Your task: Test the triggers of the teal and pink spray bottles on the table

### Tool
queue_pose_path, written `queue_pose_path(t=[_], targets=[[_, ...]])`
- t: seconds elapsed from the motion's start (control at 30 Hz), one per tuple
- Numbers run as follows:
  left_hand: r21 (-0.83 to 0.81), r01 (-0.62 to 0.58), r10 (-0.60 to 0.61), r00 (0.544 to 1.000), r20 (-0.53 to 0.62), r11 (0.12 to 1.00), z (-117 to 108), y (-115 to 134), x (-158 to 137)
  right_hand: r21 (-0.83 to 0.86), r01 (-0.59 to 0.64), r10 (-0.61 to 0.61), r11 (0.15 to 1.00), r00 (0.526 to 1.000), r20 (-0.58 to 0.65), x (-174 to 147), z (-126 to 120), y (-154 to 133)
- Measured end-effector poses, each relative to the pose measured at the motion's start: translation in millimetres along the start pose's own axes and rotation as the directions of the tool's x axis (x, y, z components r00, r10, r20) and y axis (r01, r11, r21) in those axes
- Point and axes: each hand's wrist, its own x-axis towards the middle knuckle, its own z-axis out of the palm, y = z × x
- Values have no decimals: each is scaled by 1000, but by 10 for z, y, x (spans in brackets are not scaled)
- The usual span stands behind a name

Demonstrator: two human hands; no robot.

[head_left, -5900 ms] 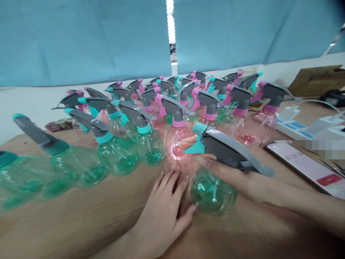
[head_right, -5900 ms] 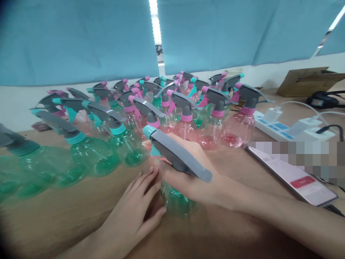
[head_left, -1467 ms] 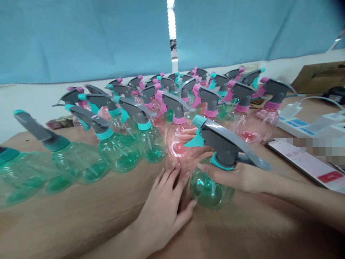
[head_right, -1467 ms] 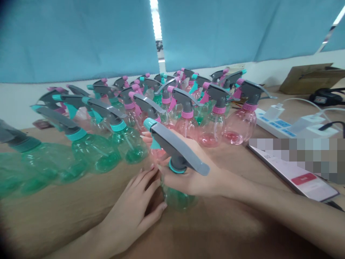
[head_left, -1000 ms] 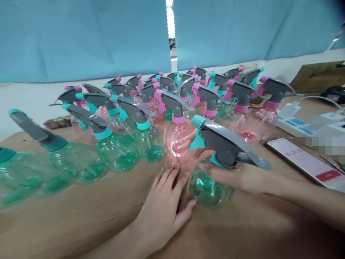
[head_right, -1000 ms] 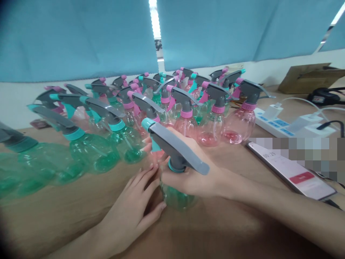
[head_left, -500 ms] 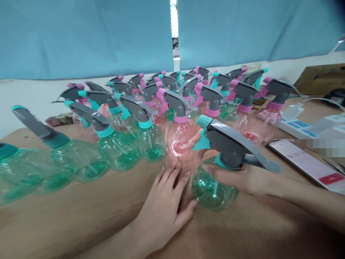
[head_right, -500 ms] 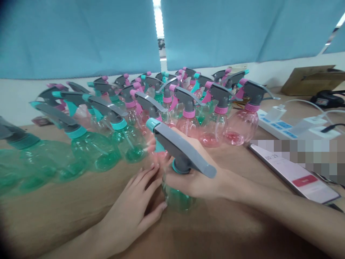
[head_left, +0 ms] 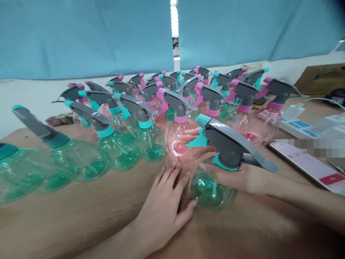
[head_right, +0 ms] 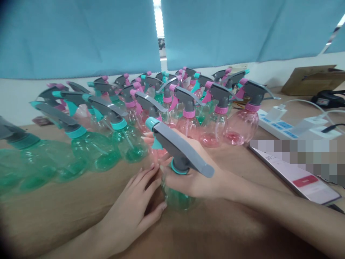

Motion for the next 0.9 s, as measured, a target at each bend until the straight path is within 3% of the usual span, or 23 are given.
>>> queue_pose_path(t=[0.9], targets=[[18,-2,2,1000,3,1000,-4,9,-2,-25,5,-6,1000,999,-36,-7,8,-5]])
